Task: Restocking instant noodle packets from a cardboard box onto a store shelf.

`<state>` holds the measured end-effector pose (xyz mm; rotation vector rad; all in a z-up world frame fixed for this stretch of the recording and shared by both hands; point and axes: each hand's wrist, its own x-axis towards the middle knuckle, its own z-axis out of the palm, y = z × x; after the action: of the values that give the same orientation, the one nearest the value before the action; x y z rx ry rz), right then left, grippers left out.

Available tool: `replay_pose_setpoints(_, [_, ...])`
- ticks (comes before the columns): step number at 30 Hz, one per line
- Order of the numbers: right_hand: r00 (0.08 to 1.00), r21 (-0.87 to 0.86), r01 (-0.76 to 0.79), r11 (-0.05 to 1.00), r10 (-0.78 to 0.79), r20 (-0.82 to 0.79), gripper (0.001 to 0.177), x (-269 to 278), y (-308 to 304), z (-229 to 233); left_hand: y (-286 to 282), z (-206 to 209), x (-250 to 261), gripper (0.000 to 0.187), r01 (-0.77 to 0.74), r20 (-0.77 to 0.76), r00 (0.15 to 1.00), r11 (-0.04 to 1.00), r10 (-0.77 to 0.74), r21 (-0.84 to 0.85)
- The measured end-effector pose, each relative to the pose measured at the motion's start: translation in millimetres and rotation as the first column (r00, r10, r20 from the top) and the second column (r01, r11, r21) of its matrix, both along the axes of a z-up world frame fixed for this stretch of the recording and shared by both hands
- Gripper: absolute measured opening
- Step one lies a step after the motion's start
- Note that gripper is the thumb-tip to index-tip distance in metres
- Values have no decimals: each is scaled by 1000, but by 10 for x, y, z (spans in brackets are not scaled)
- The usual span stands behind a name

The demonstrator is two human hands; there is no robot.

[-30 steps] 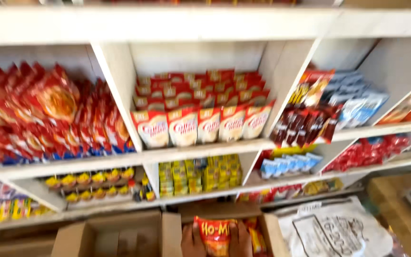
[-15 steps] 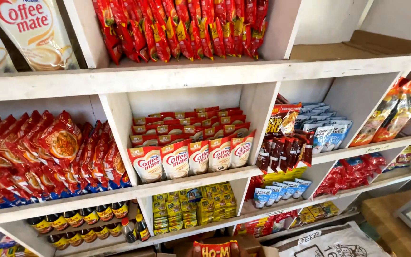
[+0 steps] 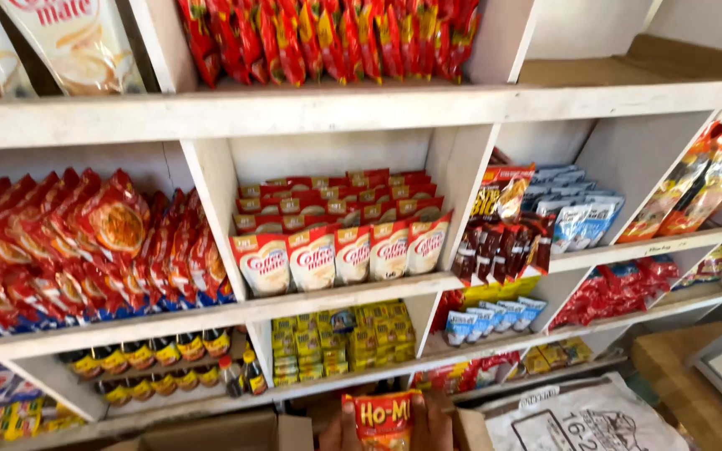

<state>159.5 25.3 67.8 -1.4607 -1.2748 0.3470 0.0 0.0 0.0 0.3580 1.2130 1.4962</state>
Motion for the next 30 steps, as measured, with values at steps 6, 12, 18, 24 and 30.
replay_pose_setpoints(6, [988,-85,-152,985,154,12,32,-3,-19,40,28,755,-170,45,105,-119,988,991,-95,81])
replay_pose_setpoints(12, [931,-288,-275,917,179,-319,38,-55,-94,128,-83,1154,-171,49,200,-81,978,973,-191,118])
replay_pose_setpoints(18, [962,-341,-162,926,70,-266,42,-116,-62,291,-21,1315,-137,54,154,-89,986,977,-142,148])
replay_pose_setpoints(24, [959,-231,-179,957,116,-260,39,-142,7,601,56,1390,-131,54,144,-46,989,981,-139,132])
replay_pose_setpoints(30, [949,-170,-232,958,185,-254,38,-59,199,1051,182,1387,-232,39,384,-273,908,893,-318,235])
